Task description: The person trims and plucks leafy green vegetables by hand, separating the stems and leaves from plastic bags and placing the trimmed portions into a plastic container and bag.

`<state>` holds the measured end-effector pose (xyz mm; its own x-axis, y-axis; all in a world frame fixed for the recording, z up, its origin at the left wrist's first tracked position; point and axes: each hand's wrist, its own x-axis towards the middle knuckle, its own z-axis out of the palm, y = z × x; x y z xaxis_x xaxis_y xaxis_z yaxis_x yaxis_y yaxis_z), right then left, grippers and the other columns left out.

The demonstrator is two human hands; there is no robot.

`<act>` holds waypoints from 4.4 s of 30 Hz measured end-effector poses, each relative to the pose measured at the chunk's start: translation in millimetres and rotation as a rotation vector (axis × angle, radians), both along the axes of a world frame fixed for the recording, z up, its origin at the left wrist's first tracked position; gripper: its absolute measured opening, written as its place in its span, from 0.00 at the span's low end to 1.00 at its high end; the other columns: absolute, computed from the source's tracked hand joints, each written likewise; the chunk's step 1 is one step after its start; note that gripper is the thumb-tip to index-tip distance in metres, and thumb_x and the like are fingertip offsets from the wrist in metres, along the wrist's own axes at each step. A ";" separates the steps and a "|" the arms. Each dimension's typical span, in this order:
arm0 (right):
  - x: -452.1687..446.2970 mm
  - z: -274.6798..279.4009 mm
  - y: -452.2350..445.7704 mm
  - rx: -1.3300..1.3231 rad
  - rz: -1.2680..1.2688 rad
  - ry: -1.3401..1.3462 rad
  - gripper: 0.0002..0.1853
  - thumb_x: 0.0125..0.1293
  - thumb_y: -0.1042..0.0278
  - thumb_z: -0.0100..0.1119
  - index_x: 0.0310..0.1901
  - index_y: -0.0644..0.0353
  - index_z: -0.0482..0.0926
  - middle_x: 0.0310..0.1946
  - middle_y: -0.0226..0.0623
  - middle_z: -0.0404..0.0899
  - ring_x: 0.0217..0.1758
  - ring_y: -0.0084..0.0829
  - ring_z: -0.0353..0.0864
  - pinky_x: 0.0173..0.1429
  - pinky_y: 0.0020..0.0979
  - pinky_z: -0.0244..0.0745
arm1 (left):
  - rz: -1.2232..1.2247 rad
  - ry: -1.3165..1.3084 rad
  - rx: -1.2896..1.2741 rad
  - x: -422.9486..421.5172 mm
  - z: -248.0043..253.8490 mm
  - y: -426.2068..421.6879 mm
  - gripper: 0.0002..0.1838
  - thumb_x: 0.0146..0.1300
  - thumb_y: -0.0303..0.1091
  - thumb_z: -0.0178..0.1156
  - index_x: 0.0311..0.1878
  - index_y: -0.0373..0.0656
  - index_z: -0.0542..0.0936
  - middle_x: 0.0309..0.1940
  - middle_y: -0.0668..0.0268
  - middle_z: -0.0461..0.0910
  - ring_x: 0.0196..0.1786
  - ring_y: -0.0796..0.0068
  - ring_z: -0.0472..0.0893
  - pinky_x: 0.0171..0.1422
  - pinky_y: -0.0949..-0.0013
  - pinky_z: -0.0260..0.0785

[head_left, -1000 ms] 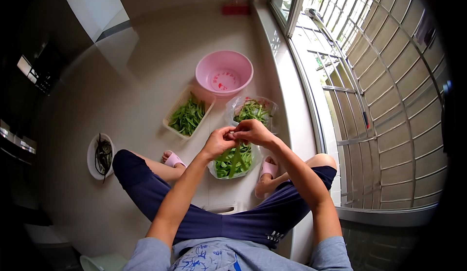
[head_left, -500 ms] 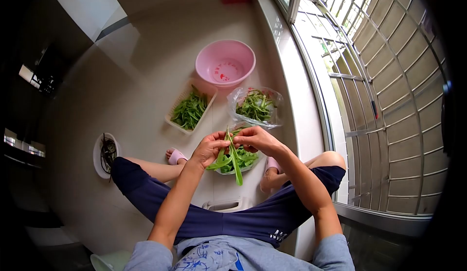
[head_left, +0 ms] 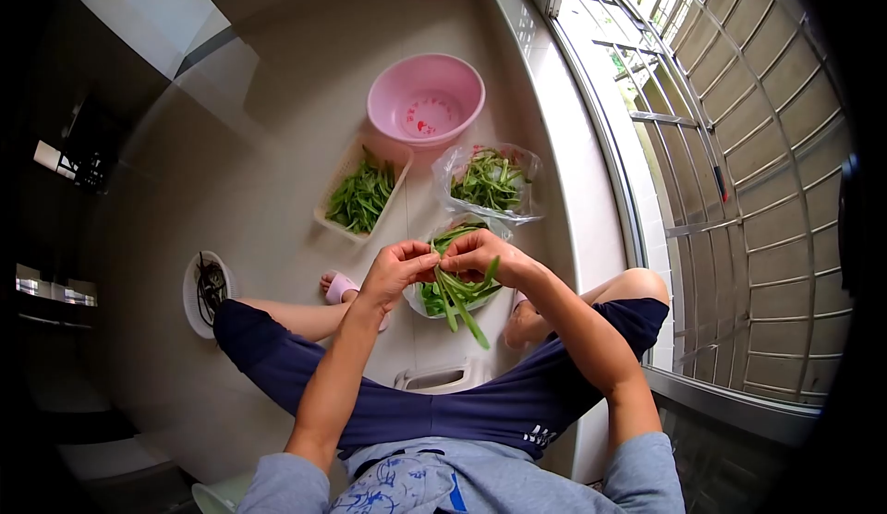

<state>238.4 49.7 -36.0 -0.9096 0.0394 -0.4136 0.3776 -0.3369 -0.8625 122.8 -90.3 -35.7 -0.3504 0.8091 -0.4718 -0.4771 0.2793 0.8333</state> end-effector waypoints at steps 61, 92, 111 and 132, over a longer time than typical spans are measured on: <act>4.8 6.6 -7.6 -0.002 0.142 0.063 0.08 0.50 0.63 0.55 0.24 0.60 0.76 0.11 0.21 0.64 0.13 0.12 0.56 0.17 0.16 0.48 | 0.023 -0.248 0.097 1.6 -2.2 -12.3 0.05 0.50 0.26 0.54 0.32 0.41 0.71 0.25 0.67 0.75 0.28 0.79 0.74 0.36 0.75 0.67; 3.3 -5.5 -9.5 -0.300 0.112 0.096 0.10 0.55 0.62 0.52 0.23 0.59 0.73 0.12 0.20 0.62 0.11 0.11 0.53 0.14 0.14 0.44 | 0.029 -0.282 0.327 0.4 -2.4 -13.8 0.03 0.53 0.26 0.51 0.32 0.39 0.72 0.27 0.67 0.73 0.32 0.77 0.72 0.42 0.75 0.64; 0.1 -20.7 -1.8 -0.625 -0.119 0.065 0.08 0.57 0.67 0.39 0.26 0.60 0.66 0.21 0.32 0.68 0.22 0.25 0.67 0.28 0.23 0.65 | 0.100 -0.455 0.431 3.9 -15.9 -13.8 0.05 0.54 0.29 0.53 0.33 0.40 0.74 0.30 0.65 0.74 0.35 0.76 0.73 0.42 0.75 0.65; 1.9 -9.6 -9.3 -0.418 -0.289 -0.042 0.04 0.50 0.71 0.47 0.21 0.57 0.68 0.09 0.23 0.56 0.09 0.14 0.49 0.13 0.18 0.41 | 0.208 -0.382 0.389 15.4 -27.1 7.8 0.05 0.53 0.28 0.53 0.34 0.42 0.74 0.28 0.68 0.75 0.31 0.79 0.73 0.32 0.77 0.61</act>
<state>240.3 40.5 -45.6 -0.8684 0.1102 -0.4834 0.2491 -0.7460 -0.6176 138.2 -82.5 -62.8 -0.3839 0.8805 -0.2782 -0.7761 -0.1445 0.6138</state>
